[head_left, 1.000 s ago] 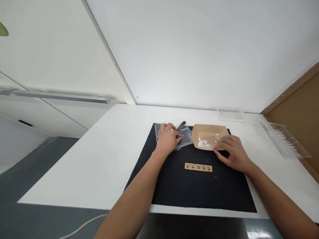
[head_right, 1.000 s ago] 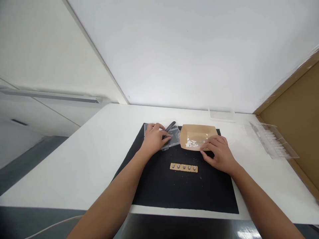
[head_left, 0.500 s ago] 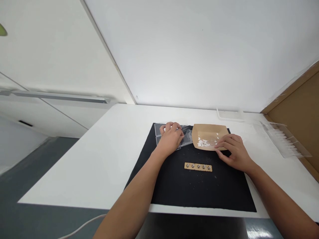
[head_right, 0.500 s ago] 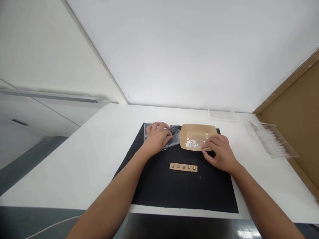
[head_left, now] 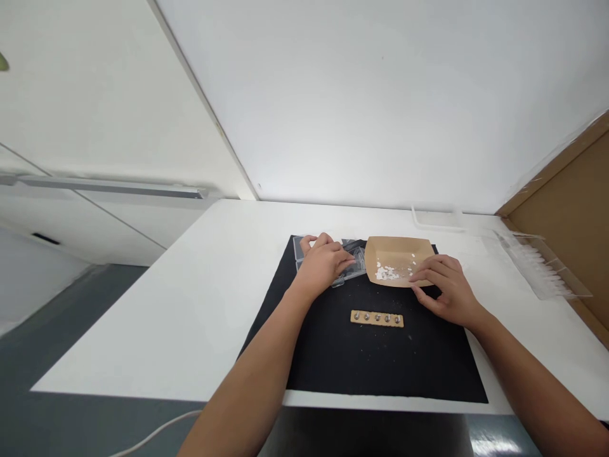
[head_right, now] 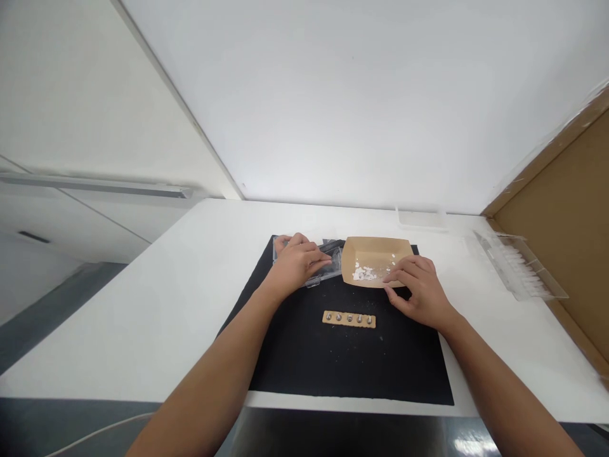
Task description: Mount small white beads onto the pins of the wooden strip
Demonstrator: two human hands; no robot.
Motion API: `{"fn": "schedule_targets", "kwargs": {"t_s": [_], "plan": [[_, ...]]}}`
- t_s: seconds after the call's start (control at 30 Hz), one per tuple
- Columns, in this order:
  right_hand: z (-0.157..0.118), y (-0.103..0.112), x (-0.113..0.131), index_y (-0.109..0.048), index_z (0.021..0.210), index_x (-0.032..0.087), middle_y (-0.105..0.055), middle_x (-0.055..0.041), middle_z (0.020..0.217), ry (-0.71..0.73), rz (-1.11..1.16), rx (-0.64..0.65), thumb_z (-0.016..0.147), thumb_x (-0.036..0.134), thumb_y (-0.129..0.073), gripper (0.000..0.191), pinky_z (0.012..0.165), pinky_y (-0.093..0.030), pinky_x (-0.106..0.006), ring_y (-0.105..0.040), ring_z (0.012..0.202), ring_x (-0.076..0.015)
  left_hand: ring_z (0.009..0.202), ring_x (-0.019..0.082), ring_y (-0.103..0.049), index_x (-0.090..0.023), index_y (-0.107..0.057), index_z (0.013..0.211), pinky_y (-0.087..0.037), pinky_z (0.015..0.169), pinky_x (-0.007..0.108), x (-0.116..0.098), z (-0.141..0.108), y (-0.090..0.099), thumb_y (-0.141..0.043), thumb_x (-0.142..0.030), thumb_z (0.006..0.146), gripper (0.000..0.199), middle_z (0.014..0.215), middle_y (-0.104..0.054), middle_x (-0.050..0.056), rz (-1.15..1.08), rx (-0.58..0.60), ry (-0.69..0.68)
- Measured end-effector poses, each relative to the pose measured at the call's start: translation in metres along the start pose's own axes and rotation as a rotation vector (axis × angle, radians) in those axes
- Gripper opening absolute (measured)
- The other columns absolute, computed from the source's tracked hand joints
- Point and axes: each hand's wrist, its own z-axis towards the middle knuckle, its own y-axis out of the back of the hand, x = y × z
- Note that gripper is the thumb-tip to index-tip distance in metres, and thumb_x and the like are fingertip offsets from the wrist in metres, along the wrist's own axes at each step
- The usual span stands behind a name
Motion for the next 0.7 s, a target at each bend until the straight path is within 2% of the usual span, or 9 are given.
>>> {"fn": "schedule_targets", "kwargs": {"t_s": [0.27,0.4,0.5,0.63,0.7], "plan": [[0.000,0.000,-0.001,-0.072,0.104,0.031,-0.075,-0.0036,0.102,-0.002,0.002,-0.003,0.090,0.028,-0.074,0.014,0.096,-0.045,-0.048,-0.065,0.106,-0.0277,0.099,0.025,-0.056,-0.030,-0.080,0.107,-0.028,0.096,0.050,-0.003,0.001,0.004,-0.050,-0.042,0.109,0.033,0.094,-0.079,0.004,-0.031,-0.086,0.060],[0.000,0.000,0.001,-0.072,0.103,0.031,-0.075,-0.0032,0.102,-0.014,0.017,-0.025,0.090,0.026,-0.073,0.014,0.095,-0.045,-0.048,-0.065,0.106,-0.0277,0.098,0.024,-0.058,-0.029,-0.078,0.117,-0.035,0.094,0.045,-0.012,0.004,0.006,-0.047,-0.038,0.110,0.034,0.098,-0.080,0.004,-0.221,-0.140,0.067],[0.002,-0.002,0.007,-0.072,0.103,0.031,-0.074,-0.0029,0.100,-0.009,0.033,-0.055,0.090,0.024,-0.073,0.015,0.095,-0.045,-0.048,-0.066,0.105,-0.0273,0.093,0.022,-0.059,-0.027,-0.079,0.113,-0.042,0.092,0.041,-0.025,0.006,0.006,-0.048,-0.036,0.110,0.032,0.097,-0.080,0.002,-0.411,-0.186,-0.013],[0.007,-0.007,0.026,-0.071,0.103,0.030,-0.074,-0.0033,0.099,-0.040,0.089,-0.145,0.091,0.022,-0.073,0.014,0.095,-0.046,-0.048,-0.066,0.102,-0.0265,0.084,0.019,-0.059,-0.025,-0.077,0.115,-0.047,0.086,0.038,-0.054,0.005,0.006,-0.057,-0.030,0.107,0.023,0.092,-0.081,0.001,-0.624,-0.266,-0.162],[0.010,-0.010,0.038,-0.070,0.107,0.030,-0.074,-0.0028,0.096,-0.078,0.164,-0.215,0.093,0.021,-0.071,0.016,0.094,-0.048,-0.047,-0.066,0.099,-0.0255,0.087,0.020,-0.060,-0.024,-0.076,0.115,-0.049,0.084,0.037,-0.069,0.002,0.006,-0.061,-0.029,0.105,0.019,0.092,-0.081,0.002,-0.705,-0.261,-0.155]]}}
